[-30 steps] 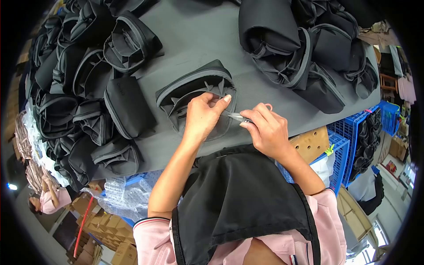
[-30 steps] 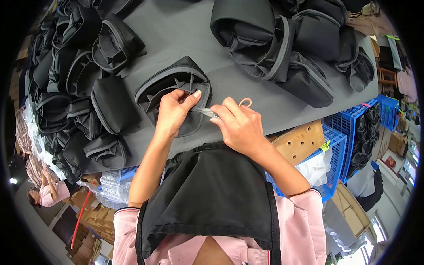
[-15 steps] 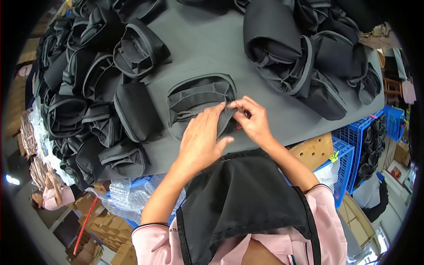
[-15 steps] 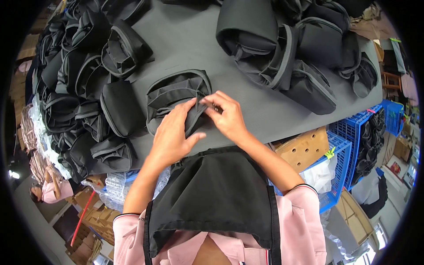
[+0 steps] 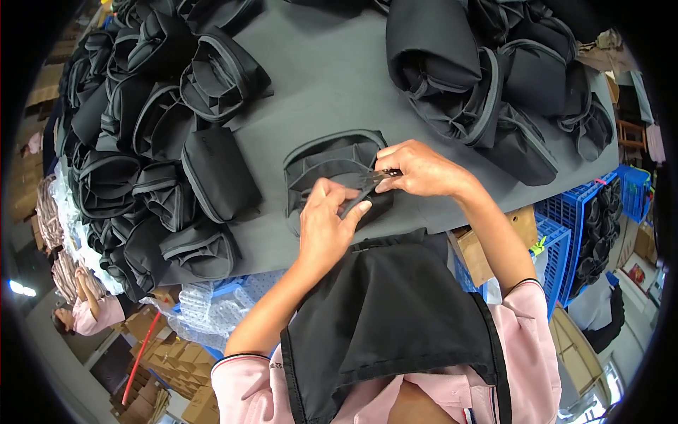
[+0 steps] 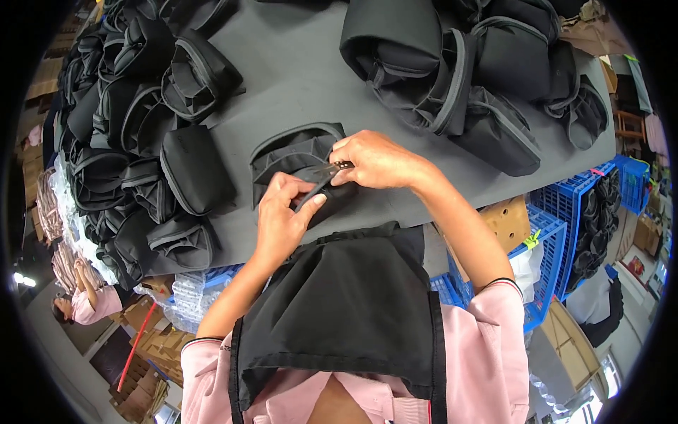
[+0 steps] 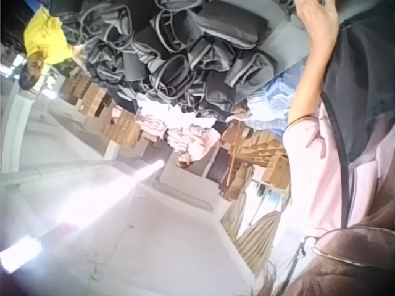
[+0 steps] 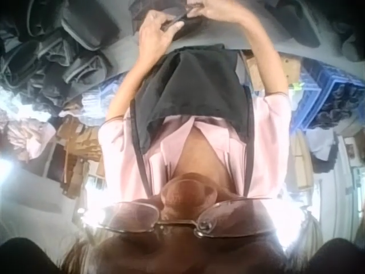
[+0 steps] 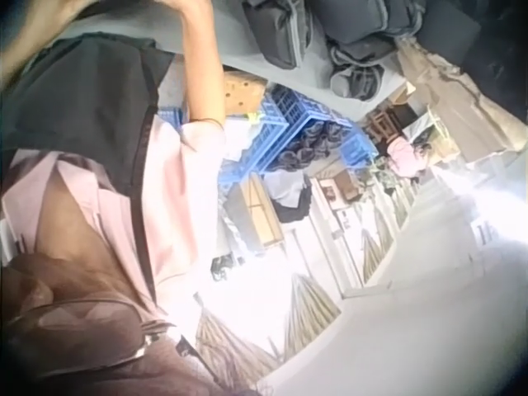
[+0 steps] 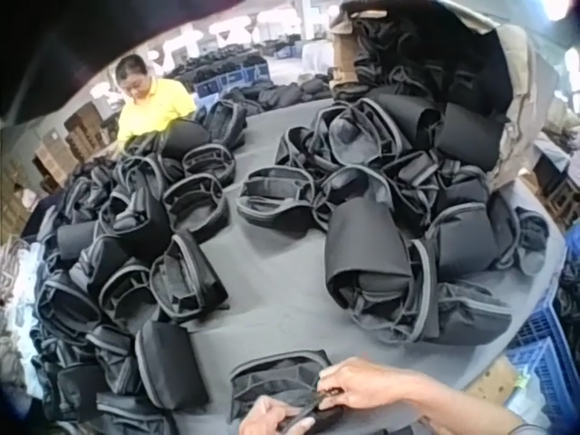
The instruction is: Trimming loose threads and inspecting small black storage bags using scissors.
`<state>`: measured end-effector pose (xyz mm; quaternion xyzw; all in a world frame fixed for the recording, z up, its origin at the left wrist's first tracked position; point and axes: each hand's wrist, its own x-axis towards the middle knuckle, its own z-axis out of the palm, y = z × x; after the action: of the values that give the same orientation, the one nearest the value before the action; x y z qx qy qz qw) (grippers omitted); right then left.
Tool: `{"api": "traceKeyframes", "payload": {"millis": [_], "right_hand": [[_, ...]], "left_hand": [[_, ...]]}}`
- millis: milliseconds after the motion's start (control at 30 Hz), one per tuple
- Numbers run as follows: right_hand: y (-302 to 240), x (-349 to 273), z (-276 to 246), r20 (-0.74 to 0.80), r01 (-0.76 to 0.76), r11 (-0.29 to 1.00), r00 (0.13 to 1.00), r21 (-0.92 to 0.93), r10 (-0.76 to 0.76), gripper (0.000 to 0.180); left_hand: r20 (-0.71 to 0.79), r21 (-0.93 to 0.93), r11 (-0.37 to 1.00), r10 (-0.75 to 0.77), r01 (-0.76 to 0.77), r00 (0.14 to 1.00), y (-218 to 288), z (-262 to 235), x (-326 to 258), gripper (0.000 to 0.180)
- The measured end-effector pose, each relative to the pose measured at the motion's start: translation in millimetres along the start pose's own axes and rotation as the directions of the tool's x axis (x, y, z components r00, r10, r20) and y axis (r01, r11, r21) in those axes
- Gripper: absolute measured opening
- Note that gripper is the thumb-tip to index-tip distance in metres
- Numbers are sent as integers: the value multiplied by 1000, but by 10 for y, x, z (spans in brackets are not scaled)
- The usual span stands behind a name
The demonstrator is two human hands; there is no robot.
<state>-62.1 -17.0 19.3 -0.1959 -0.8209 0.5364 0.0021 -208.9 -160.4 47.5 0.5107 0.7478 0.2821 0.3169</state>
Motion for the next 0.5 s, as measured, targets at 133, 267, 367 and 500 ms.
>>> {"api": "traceKeyframes", "payload": {"millis": [133,267,367,500], "right_hand": [[24,-90,-31,126,-10,988,992,152,-10,19],[-93,-275,348,-303,-24,879,934,476,189,23],[-329,-511,537,-633,-160,950,713,270,300,34],[-508,-776,512,-631,-180,976,745,119,215,26]], "left_hand": [[574,-602,574,-172,555,801,-201,4,-59,19],[676,-717,188,-50,672,735,-330,48,-170,22],[594,-789,173,-28,589,804,-242,127,-164,26],[535,-826,194,-21,529,844,-170,141,-172,28]]}}
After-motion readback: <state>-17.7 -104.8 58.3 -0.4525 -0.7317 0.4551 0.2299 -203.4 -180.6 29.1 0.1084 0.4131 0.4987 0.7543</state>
